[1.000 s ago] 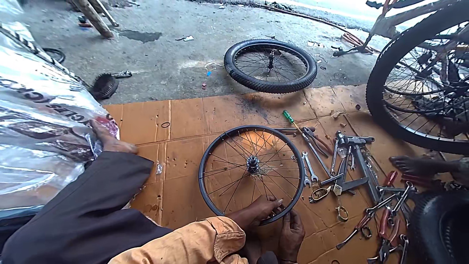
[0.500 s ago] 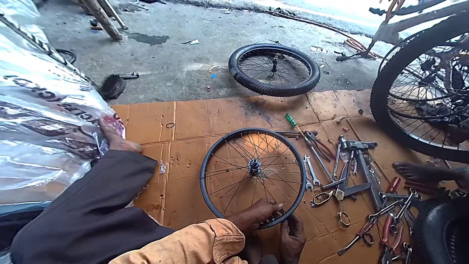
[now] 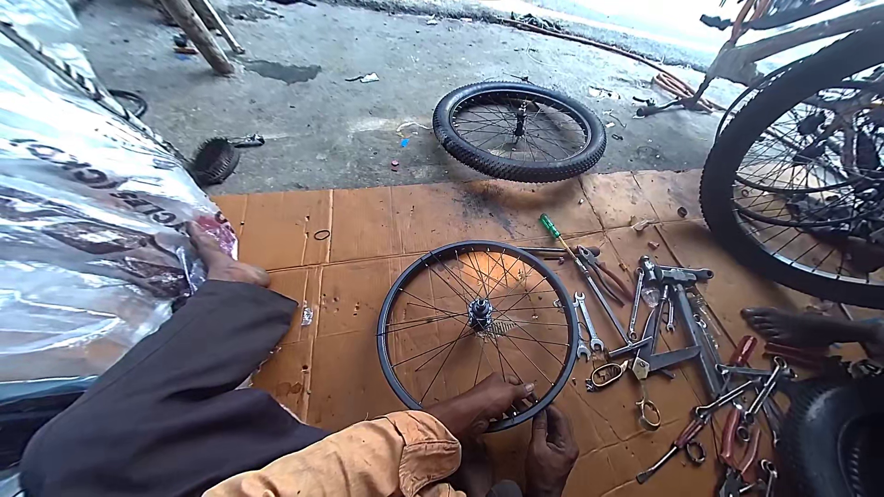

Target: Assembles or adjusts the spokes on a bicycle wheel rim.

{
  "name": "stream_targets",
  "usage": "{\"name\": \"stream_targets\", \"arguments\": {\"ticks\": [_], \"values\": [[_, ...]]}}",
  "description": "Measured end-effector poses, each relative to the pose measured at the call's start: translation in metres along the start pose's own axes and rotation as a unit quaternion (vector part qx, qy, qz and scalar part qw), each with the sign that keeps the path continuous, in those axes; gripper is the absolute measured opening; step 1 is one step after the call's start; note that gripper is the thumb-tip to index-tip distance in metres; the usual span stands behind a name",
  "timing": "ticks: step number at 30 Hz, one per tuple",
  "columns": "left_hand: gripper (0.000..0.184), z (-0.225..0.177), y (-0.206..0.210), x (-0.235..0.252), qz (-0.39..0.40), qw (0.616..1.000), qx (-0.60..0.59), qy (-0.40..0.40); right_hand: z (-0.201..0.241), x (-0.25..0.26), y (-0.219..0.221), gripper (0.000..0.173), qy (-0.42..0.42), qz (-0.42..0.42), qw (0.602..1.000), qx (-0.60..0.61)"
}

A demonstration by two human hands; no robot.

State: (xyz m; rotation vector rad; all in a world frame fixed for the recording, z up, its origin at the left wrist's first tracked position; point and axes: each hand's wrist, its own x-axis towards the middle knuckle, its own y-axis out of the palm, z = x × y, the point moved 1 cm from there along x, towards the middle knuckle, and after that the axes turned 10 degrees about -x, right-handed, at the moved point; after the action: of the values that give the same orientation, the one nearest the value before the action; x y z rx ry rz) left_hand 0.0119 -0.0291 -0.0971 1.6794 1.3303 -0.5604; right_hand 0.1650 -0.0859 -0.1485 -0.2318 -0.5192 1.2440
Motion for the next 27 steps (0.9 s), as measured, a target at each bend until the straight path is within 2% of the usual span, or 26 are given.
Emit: {"name": "stream_targets", "arguments": {"ticks": [3,6,9,12,16,21,24,27], "values": [[0.027,-0.0005,0.0001,0.0012,-0.001,1.000,-0.011,0.001,0.0007,-0.0011,0.0009,0.022,0.011,0.006,0.999,0.034],[0.028,-0.0008,-0.0002,-0.0006,0.002,1.000,-0.005,0.004,0.0000,0.0000,0.0011,0.015,-0.005,-0.003,1.000,0.007],[0.028,0.0007,-0.0001,-0.0005,0.001,1.000,-0.007,0.004,-0.0008,0.0008,-0.0002,0.017,-0.014,-0.003,1.000,-0.011],[0.028,0.0007,-0.0005,0.0010,0.003,1.000,-0.014,0.008,-0.0017,-0.0006,-0.0005,0.023,-0.008,0.012,0.999,0.035],[0.029,0.0007,-0.0010,0.0002,0.003,1.000,-0.004,0.004,-0.0004,0.0012,0.0002,0.015,-0.020,-0.004,1.000,-0.003],[0.030,-0.0015,-0.0005,-0.0012,0.007,1.000,-0.003,0.006,0.0016,0.0012,-0.0003,0.021,-0.017,0.006,0.999,0.031],[0.030,-0.0012,-0.0002,-0.0022,0.007,1.000,-0.003,0.004,0.0018,0.0022,-0.0007,0.015,-0.022,-0.004,1.000,-0.003],[0.028,-0.0001,-0.0009,-0.0010,0.005,1.000,-0.016,0.005,0.0008,0.0018,-0.0009,0.019,-0.020,0.002,1.000,0.013]]}}
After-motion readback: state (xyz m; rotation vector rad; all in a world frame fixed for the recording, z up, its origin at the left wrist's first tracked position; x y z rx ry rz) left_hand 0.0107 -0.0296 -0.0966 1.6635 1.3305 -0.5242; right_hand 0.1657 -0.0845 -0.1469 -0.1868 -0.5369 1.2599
